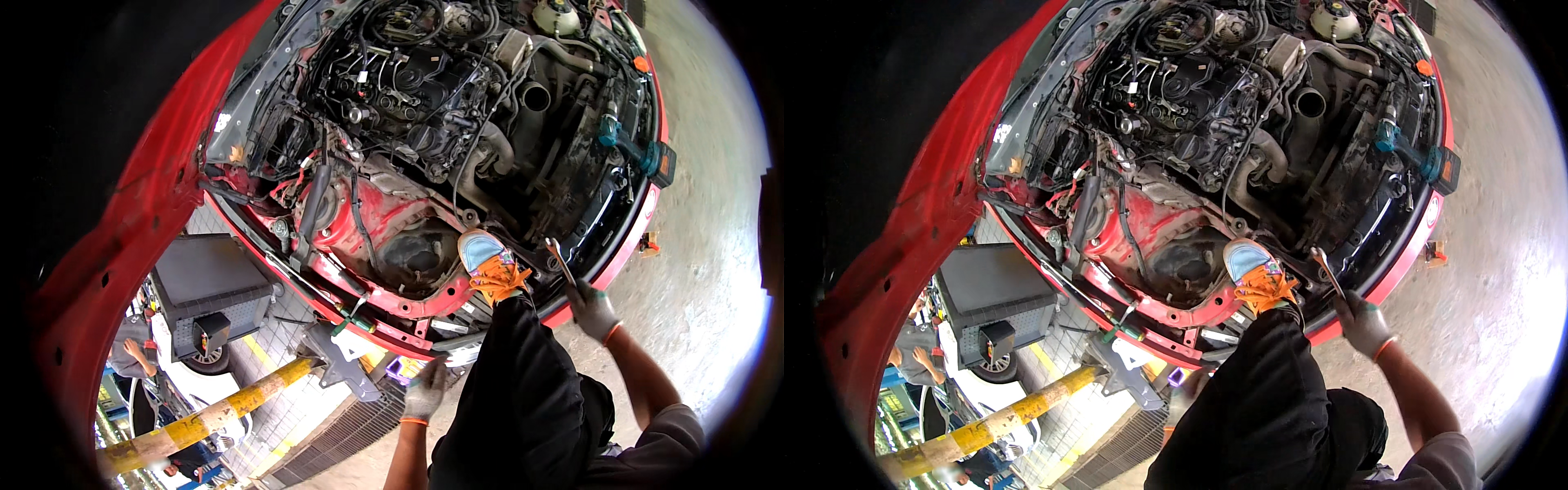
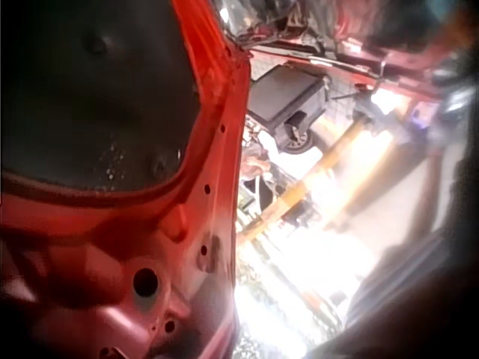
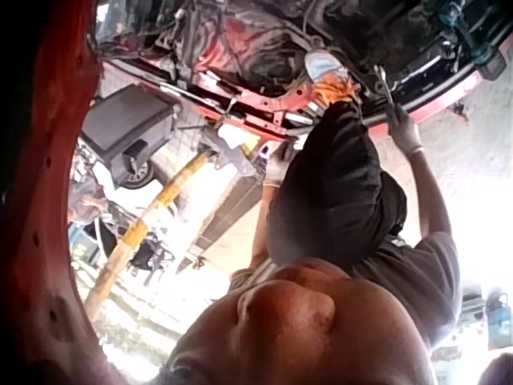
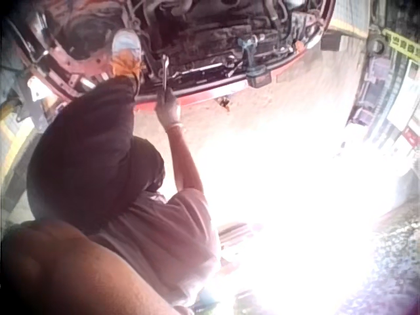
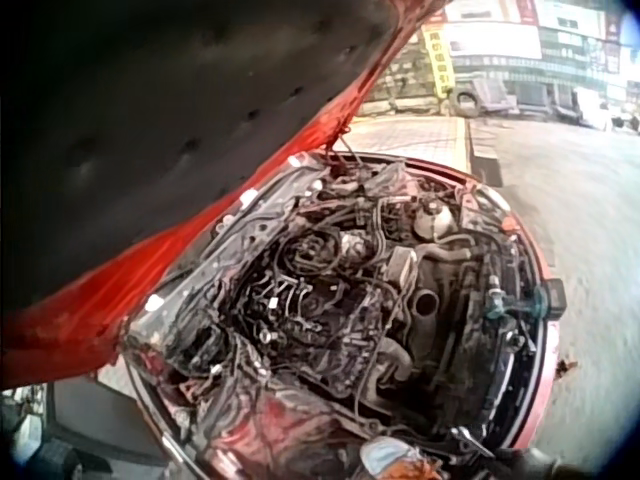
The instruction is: The person works on a car engine with the hood open, using a wrench to tighten bolts and adjusting various components. They reach into the engine bay to manipulate hoses and wires, occasionally stepping back to retrieve tools or parts from the ground.
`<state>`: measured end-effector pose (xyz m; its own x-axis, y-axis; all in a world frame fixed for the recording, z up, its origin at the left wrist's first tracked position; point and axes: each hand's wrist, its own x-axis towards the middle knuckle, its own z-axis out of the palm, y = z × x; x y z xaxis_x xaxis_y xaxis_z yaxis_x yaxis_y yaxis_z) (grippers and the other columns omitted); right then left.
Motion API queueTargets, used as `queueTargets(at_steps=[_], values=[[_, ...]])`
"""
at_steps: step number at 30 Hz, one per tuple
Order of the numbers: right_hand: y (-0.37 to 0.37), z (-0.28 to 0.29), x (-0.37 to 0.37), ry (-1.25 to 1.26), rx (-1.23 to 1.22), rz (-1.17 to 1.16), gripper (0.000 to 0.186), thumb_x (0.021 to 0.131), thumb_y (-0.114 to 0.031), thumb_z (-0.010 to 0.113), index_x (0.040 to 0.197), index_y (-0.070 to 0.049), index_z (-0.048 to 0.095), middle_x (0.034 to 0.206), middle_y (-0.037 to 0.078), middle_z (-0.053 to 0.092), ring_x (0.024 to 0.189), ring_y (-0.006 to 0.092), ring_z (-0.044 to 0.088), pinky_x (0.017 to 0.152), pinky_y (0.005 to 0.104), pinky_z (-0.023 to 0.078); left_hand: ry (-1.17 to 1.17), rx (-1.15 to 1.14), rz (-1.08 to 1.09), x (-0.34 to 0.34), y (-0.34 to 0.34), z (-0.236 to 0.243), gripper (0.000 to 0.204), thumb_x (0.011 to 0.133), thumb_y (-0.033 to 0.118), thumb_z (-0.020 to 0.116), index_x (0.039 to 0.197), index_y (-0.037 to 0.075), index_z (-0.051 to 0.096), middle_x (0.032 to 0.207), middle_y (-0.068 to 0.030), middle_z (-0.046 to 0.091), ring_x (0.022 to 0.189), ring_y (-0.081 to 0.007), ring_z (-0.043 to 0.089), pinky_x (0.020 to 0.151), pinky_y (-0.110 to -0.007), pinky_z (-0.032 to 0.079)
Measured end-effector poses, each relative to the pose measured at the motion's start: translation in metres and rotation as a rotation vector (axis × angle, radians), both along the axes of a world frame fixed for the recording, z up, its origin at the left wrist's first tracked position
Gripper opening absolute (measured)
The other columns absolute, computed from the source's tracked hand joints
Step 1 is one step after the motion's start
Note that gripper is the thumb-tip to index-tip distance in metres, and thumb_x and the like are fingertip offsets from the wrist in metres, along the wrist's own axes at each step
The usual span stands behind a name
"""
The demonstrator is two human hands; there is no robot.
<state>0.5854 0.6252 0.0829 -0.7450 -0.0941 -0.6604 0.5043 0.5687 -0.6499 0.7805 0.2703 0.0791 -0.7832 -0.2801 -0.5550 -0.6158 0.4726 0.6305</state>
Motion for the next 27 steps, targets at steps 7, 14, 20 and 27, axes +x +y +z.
queueTargets(at_steps=[7, 14, 20, 27], values=[[-0.046, 0.078, -0.205, 0.655, 0.19, 0.636, 0.047, 0.095, -0.012, 0.059, 0.141, -0.003, 0.056, 0.1, 0.03, 0.069, 0.091, 0.0449, 0.07, 0.08, 0.0517, 0.057, 0.273, 0.111, 0.597, -0.086, -0.066, 0.034, 0.034, 0.108, 0.019, 0.055, 0.132, -0.002, 0.066, 0.115, -0.0122, 0.074, 0.104, -0.0169, 0.069, 0.089, -0.03, 0.056], [-0.243, 0.113, -0.43, 0.999, 0.487, 1.067, 0.032, 0.102, -0.026, 0.06, 0.128, -0.012, 0.072, 0.113, 0.01, 0.075, 0.098, 0.027, 0.074, 0.09, 0.0381, 0.06, 0.552, -0.328, 0.767, -0.155, -0.205, 0.016, 0.031, 0.105, 0.015, 0.054, 0.129, 0.0, 0.067, 0.109, -0.0073, 0.071, 0.091, -0.0136, 0.063, 0.081, -0.028, 0.052], [-0.356, 0.052, -0.562, 1.052, 1.027, 1.915, 0.018, 0.091, -0.014, 0.071, 0.107, -0.014, 0.079, 0.109, 0.008, 0.077, 0.1, 0.0289, 0.072, 0.082, 0.0434, 0.058, 0.484, -0.347, 0.818, -0.225, -0.235, 0.027, 0.034, 0.106, 0.02, 0.055, 0.132, 0.003, 0.066, 0.098, -0.0046, 0.072, 0.082, -0.0084, 0.058, 0.072, -0.024, 0.047], [-0.397, 0.049, -0.578, 0.76, 1.246, 2.031, 0.019, 0.088, -0.011, 0.072, 0.103, -0.011, 0.083, 0.107, 0.011, 0.078, 0.095, 0.0308, 0.073, 0.078, 0.0439, 0.059, 0.442, -0.267, 0.848, -0.223, -0.207, 0.021, 0.033, 0.107, 0.02, 0.054, 0.131, 0.001, 0.067, 0.101, -0.0053, 0.07, 0.083, -0.0098, 0.058, 0.074, -0.025, 0.047]])
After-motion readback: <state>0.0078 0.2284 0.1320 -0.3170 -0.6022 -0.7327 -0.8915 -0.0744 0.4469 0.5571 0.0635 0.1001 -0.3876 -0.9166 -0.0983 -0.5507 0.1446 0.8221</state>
